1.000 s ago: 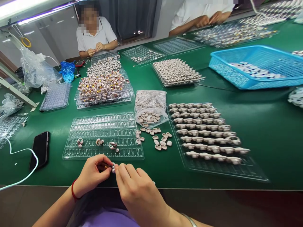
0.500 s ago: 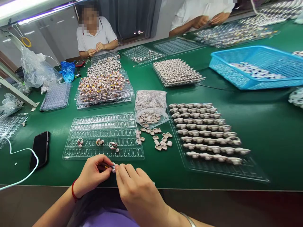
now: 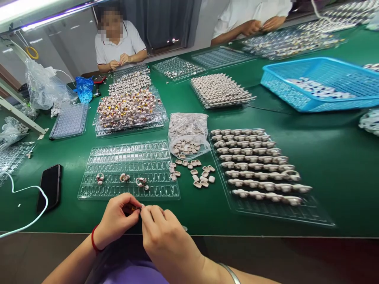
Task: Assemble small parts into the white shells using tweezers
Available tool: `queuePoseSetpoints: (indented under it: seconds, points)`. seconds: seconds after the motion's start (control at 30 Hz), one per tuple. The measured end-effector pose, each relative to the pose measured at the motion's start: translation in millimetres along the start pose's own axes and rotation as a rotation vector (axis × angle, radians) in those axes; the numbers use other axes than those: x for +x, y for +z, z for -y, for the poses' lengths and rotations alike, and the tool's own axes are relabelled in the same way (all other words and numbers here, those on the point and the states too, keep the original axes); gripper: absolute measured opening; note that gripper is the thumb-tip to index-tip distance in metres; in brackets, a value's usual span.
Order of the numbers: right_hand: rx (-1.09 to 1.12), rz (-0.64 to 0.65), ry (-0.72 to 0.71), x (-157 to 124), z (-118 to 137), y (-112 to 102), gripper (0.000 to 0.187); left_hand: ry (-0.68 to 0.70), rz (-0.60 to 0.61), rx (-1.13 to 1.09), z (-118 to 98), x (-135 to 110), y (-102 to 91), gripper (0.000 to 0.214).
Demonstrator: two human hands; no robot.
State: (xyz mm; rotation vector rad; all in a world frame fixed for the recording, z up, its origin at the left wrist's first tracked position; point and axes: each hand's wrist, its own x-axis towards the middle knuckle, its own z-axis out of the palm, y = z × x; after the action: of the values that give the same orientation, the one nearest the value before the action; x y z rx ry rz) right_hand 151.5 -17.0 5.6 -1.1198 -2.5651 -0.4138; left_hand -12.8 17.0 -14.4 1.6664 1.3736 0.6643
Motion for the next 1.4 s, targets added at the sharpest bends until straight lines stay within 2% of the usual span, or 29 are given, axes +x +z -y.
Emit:
queuePoseSetpoints:
  seconds: [0.17,0.3,0.4,0.53,0.63,0.7,0.83,1.03,1.2,1.4]
  points:
    - [0.098,0.016,0.005,1,-14,-5,0.029,0.013,-0.013,0.005,1,0,0.5,0.005]
    - [0.331,0.002,0.080,-7,-36,-6,0.040,-0.027,0.062,-0.112,-4,0,-5.9,0.010]
    - [0.659,-0.039,0.131,-11,-41,4,0.037,-0.082,0.155,-0.267,-12,0,-9.9,0.013]
    - [0.892,-0.173,0.017,-12,-34,26,0.032,-0.158,0.274,-0.492,-20,1,-9.4,0.024]
    - [0.933,-0.272,-0.064,-12,-32,34,0.028,-0.208,0.311,-0.640,-22,2,-8.9,0.031]
    - [0.973,-0.308,-0.062,-13,-32,33,0.026,-0.221,0.325,-0.676,-24,1,-9.7,0.033]
    - [1.048,-0.334,0.007,-16,-32,25,0.023,-0.210,0.344,-0.649,-28,-3,-11.0,0.031]
    - [1.055,-0.368,0.055,-19,-27,19,0.023,-0.164,0.293,-0.566,-34,-8,-7.4,0.025]
    - [0.989,-0.401,0.056,-21,-24,18,0.023,-0.136,0.250,-0.487,-39,-10,-5.0,0.024]
    - [0.922,-0.434,0.008,-24,-21,17,0.023,-0.134,0.250,-0.535,-42,-11,-1.2,0.023]
